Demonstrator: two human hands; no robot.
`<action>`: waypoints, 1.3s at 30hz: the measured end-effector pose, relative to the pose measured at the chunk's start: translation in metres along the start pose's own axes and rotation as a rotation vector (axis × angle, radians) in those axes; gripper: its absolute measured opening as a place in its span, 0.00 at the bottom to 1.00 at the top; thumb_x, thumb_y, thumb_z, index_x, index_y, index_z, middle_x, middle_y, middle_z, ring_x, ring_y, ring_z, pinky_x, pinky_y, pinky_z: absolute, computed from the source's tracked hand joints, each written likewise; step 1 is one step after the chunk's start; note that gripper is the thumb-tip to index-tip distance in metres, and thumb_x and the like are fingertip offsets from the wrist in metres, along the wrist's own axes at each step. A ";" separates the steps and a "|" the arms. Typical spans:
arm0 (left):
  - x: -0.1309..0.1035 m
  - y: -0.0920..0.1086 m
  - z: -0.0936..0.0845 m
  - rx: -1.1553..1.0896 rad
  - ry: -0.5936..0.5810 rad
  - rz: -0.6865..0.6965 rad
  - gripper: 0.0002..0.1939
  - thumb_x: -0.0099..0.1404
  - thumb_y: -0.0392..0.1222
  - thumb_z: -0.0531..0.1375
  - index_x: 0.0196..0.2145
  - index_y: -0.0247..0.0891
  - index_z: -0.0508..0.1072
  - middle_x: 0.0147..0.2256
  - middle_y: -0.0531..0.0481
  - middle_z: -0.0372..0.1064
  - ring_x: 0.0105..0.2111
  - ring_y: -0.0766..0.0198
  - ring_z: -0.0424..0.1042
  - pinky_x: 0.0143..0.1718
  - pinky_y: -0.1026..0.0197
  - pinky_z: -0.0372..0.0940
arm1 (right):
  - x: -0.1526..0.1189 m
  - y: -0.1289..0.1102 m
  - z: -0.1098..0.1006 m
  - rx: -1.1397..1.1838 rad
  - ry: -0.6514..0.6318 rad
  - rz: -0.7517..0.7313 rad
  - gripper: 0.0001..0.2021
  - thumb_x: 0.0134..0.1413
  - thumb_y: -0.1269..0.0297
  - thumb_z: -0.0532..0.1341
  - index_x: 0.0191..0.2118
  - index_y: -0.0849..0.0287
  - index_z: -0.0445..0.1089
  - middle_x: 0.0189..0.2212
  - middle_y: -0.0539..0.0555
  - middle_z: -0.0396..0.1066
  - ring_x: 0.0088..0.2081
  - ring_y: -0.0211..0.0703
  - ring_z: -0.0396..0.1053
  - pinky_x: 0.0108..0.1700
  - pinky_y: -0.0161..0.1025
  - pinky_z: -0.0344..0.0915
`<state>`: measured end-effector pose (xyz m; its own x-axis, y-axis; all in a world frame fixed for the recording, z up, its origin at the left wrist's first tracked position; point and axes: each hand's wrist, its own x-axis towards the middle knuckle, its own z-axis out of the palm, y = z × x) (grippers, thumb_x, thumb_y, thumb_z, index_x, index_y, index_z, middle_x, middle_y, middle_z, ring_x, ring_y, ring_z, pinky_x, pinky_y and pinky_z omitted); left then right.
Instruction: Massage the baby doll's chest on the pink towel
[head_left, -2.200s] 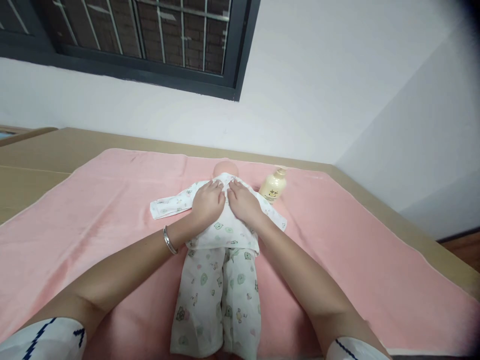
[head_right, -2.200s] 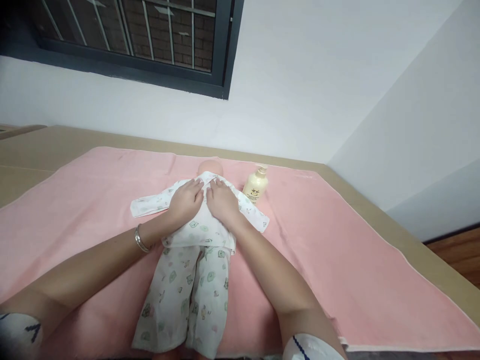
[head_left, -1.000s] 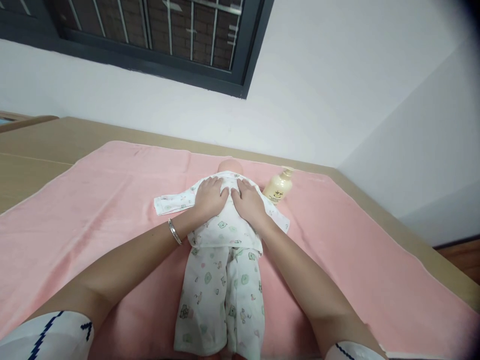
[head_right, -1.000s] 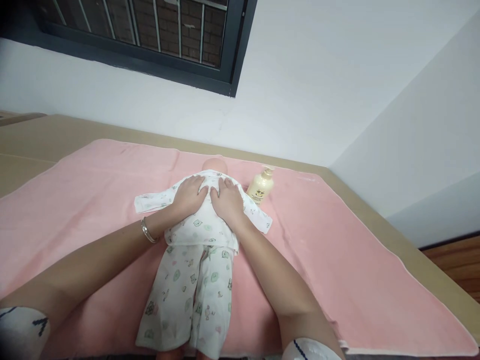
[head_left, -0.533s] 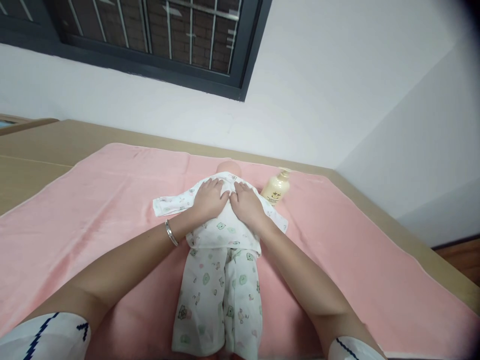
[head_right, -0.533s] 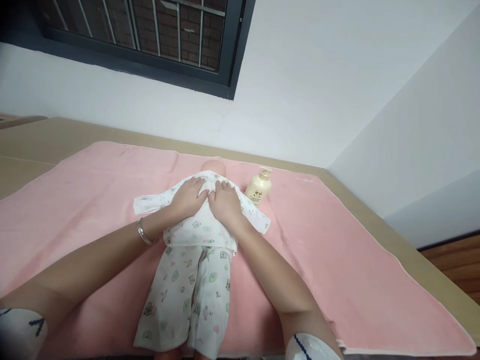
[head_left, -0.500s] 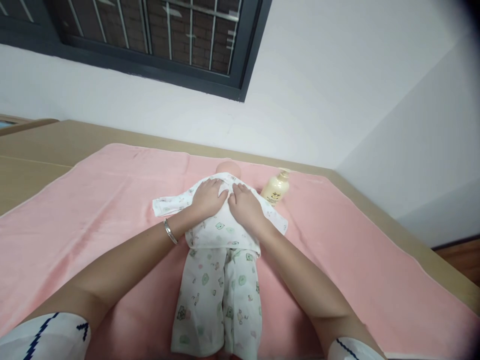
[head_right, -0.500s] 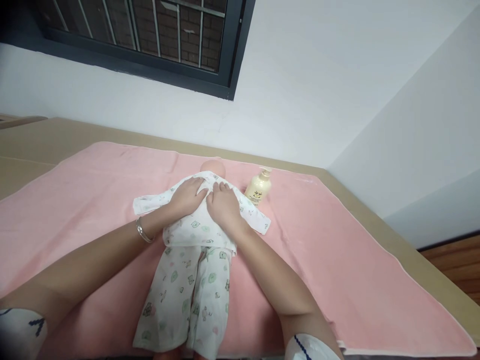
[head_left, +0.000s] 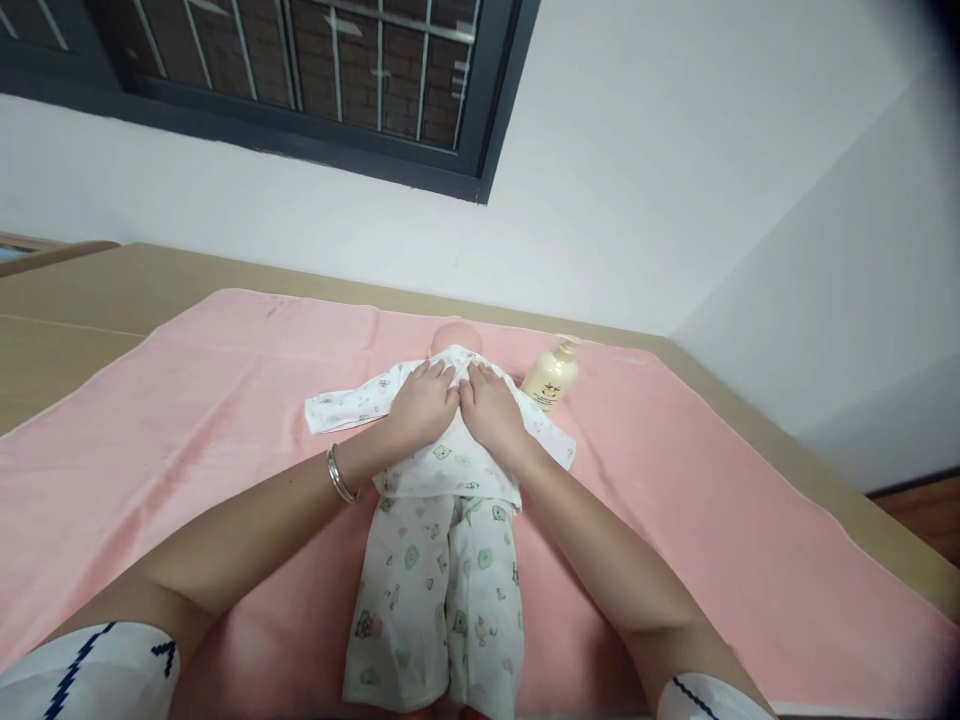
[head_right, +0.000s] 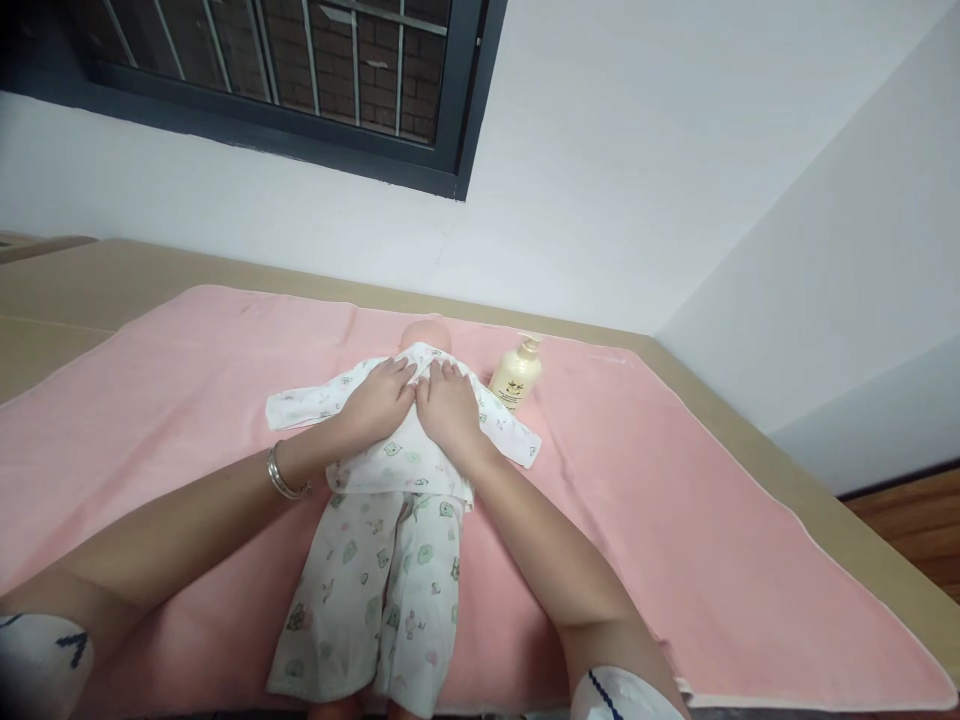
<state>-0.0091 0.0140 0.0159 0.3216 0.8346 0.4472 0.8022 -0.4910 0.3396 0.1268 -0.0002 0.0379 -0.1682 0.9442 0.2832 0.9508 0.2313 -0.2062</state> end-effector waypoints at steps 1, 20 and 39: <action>0.004 -0.005 -0.002 -0.026 -0.020 0.001 0.20 0.71 0.38 0.45 0.54 0.33 0.70 0.57 0.37 0.69 0.59 0.50 0.66 0.62 0.47 0.58 | -0.005 -0.005 0.000 -0.019 0.003 -0.012 0.25 0.69 0.63 0.44 0.66 0.70 0.58 0.65 0.67 0.59 0.67 0.55 0.54 0.68 0.52 0.48; 0.005 -0.006 -0.003 -0.075 -0.047 -0.080 0.22 0.71 0.38 0.45 0.57 0.33 0.69 0.62 0.38 0.64 0.64 0.49 0.60 0.65 0.44 0.55 | -0.011 -0.012 -0.001 -0.035 -0.023 -0.083 0.26 0.68 0.66 0.46 0.66 0.72 0.57 0.66 0.69 0.56 0.68 0.59 0.52 0.68 0.53 0.48; -0.001 0.003 0.008 0.052 0.048 -0.140 0.23 0.73 0.40 0.45 0.61 0.32 0.63 0.61 0.35 0.64 0.62 0.46 0.61 0.63 0.42 0.56 | 0.009 0.010 0.011 0.175 0.021 -0.089 0.27 0.66 0.64 0.46 0.66 0.70 0.57 0.67 0.67 0.56 0.68 0.58 0.53 0.69 0.58 0.48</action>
<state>-0.0032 0.0137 0.0098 0.1811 0.8807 0.4376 0.8629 -0.3558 0.3589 0.1318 0.0136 0.0277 -0.2422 0.9136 0.3267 0.8724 0.3525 -0.3388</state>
